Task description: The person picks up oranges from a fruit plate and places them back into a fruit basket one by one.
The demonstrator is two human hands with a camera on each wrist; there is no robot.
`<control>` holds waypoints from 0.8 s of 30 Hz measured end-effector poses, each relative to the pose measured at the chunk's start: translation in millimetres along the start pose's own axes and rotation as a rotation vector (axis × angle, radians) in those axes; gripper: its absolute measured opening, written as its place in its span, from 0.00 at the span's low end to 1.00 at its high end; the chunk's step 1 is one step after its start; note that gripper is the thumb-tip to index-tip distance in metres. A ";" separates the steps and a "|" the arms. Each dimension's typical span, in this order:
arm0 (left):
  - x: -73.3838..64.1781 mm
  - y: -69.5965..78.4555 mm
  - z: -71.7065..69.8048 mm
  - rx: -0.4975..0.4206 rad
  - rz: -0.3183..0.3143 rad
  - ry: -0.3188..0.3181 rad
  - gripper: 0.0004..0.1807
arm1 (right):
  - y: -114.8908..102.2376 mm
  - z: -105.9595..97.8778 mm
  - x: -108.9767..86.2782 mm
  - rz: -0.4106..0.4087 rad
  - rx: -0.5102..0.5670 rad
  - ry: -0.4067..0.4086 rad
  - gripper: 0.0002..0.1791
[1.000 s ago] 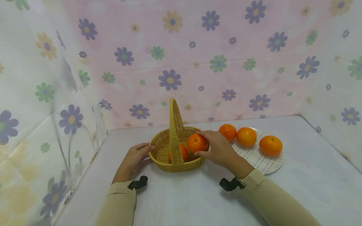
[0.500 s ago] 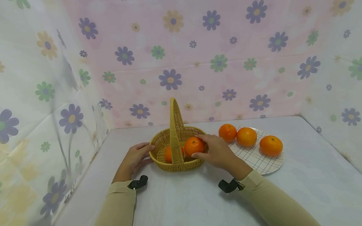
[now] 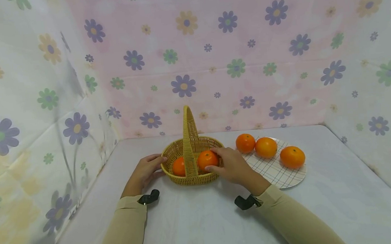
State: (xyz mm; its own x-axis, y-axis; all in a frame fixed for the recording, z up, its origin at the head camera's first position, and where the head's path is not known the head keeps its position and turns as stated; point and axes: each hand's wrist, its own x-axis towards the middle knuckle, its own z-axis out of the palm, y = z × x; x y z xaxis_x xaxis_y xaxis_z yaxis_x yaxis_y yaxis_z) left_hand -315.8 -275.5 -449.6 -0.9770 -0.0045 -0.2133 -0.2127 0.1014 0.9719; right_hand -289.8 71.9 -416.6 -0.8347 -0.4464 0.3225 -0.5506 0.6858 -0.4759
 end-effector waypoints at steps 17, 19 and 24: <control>1.3 0.3 -0.6 0.009 -0.008 0.005 0.32 | -5.4 2.5 -0.4 0.003 0.023 -0.023 0.36; 1.5 0.2 -0.9 0.012 -0.005 0.002 0.32 | -4.5 3.8 0.3 0.012 0.019 -0.024 0.35; 2.1 -0.2 -1.4 0.022 0.001 -0.006 0.34 | -2.2 6.9 1.8 0.036 0.032 -0.035 0.31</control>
State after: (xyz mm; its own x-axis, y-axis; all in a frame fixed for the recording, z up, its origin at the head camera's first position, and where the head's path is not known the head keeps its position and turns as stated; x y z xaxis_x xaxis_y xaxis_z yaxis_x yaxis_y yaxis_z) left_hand -317.8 -276.9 -450.1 -0.9771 0.0014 -0.2127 -0.2109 0.1237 0.9696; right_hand -290.2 65.7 -420.6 -0.8533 -0.4421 0.2765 -0.5201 0.6829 -0.5130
